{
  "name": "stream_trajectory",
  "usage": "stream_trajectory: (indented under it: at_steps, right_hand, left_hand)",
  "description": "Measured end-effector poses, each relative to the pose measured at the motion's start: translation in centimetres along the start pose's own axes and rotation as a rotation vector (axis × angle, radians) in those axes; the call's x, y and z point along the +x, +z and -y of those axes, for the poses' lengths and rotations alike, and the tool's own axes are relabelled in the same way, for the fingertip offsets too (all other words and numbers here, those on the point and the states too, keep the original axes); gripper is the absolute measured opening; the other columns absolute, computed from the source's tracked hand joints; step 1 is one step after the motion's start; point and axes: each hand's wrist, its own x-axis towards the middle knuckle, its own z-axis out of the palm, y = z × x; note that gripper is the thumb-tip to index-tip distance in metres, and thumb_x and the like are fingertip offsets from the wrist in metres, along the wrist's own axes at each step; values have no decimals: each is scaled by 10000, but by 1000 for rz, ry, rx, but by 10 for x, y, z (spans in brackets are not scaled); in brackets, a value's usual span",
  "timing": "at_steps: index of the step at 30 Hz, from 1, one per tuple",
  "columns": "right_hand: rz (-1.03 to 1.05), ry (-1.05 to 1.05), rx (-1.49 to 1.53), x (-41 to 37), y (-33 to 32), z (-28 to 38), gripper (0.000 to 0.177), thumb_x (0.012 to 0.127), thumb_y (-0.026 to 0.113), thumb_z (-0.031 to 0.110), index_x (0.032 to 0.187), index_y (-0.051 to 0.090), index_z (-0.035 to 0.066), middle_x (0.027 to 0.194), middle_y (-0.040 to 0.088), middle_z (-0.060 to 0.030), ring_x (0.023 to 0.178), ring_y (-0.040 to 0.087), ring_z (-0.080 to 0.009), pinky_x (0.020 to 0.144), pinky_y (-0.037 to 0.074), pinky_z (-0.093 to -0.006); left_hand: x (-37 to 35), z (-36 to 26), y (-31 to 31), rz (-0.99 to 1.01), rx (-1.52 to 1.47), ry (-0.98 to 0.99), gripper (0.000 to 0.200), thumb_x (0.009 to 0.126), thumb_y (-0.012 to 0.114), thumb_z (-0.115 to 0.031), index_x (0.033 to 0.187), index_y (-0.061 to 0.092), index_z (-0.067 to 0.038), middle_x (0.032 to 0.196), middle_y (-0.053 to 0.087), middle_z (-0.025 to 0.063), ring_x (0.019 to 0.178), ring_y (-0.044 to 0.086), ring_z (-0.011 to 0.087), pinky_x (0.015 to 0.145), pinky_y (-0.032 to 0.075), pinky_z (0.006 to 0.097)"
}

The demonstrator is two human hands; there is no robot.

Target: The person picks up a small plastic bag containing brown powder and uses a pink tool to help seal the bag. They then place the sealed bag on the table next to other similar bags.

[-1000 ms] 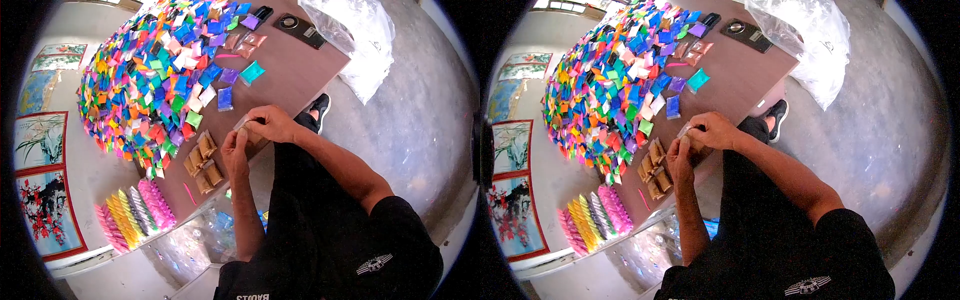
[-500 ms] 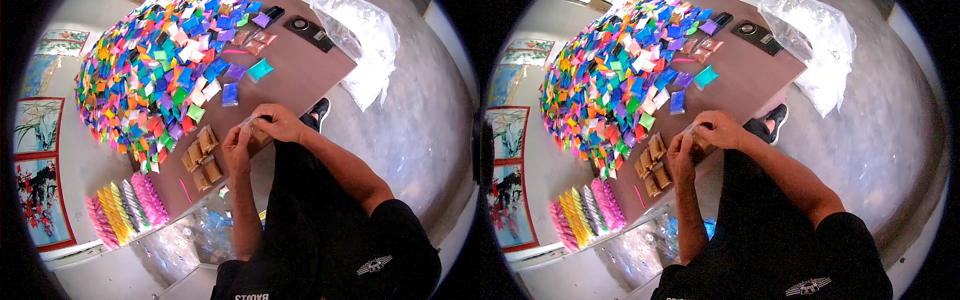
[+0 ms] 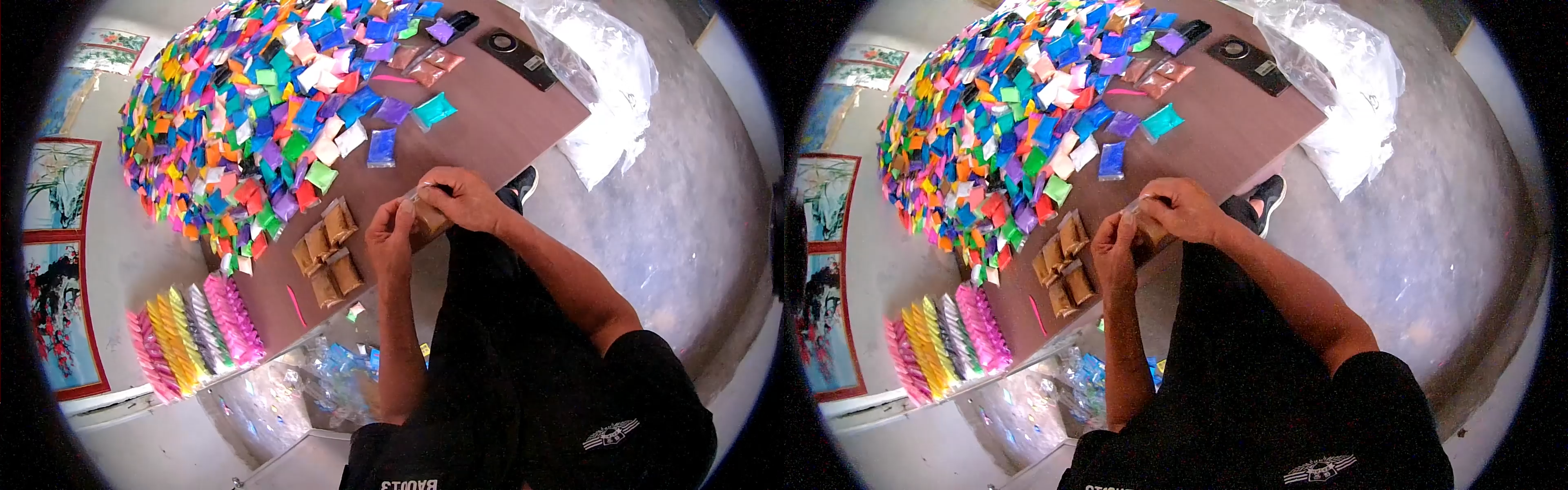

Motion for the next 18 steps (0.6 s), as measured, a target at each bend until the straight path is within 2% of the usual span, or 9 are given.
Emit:
stream_trajectory:
  at_steps: [3, 5, 9, 12, 14, 18]
  right_hand:
    - [-21, -10, 66, -1, 1, 0, 170, 953, 662, 177, 987, 688, 13, 907, 688, -142, 839, 682, -266, 775, 535, -371]
    - [-27, -41, -26, -1, 0, 2, 164, 952, 664, 162, 994, 687, 5, 917, 691, -149, 842, 685, -271, 779, 537, -373]
    - [2, -59, -103, 0, -2, 8, 162, 953, 666, 149, 1001, 683, -5, 934, 696, -159, 854, 689, -278, 783, 538, -368]
    - [2, 7, -58, 0, 2, 4, 152, 973, 655, 139, 1014, 688, -3, 938, 704, -134, 861, 687, -239, 783, 536, -350]
    - [-19, 6, 73, 0, 2, 0, 138, 992, 644, 126, 1020, 694, 0, 921, 701, -92, 859, 665, -178, 777, 529, -331]
    - [31, -10, 40, 1, -4, 2, 135, 999, 647, 118, 1043, 698, 1, 926, 696, -62, 873, 637, -132, 785, 524, -317]
  left_hand:
    - [-1, -1, -3, 11, 24, 10, 195, 1000, 714, -215, 1049, 732, -27, 863, 668, -26, 775, 573, 66, 712, 465, 250]
    - [0, -3, -5, 51, 78, -17, 209, 1005, 702, -215, 1039, 724, -10, 856, 667, -35, 772, 576, 53, 695, 463, 226]
    - [1, 8, -4, 19, 142, -21, 210, 1007, 694, -214, 1022, 720, -6, 859, 670, -29, 777, 577, 52, 682, 470, 235]
    - [-3, 1, 3, -28, 215, 54, 221, 1009, 689, -221, 1024, 709, -2, 870, 677, -20, 794, 596, 56, 691, 494, 244]
    - [-8, -17, 11, 22, 69, 19, 271, 1005, 697, -275, 1077, 710, -14, 894, 669, -20, 770, 579, 64, 681, 480, 258]
    - [-7, -18, 9, 111, 99, -36, 279, 991, 709, -263, 1088, 702, -1, 928, 685, -13, 773, 599, 79, 683, 499, 270]
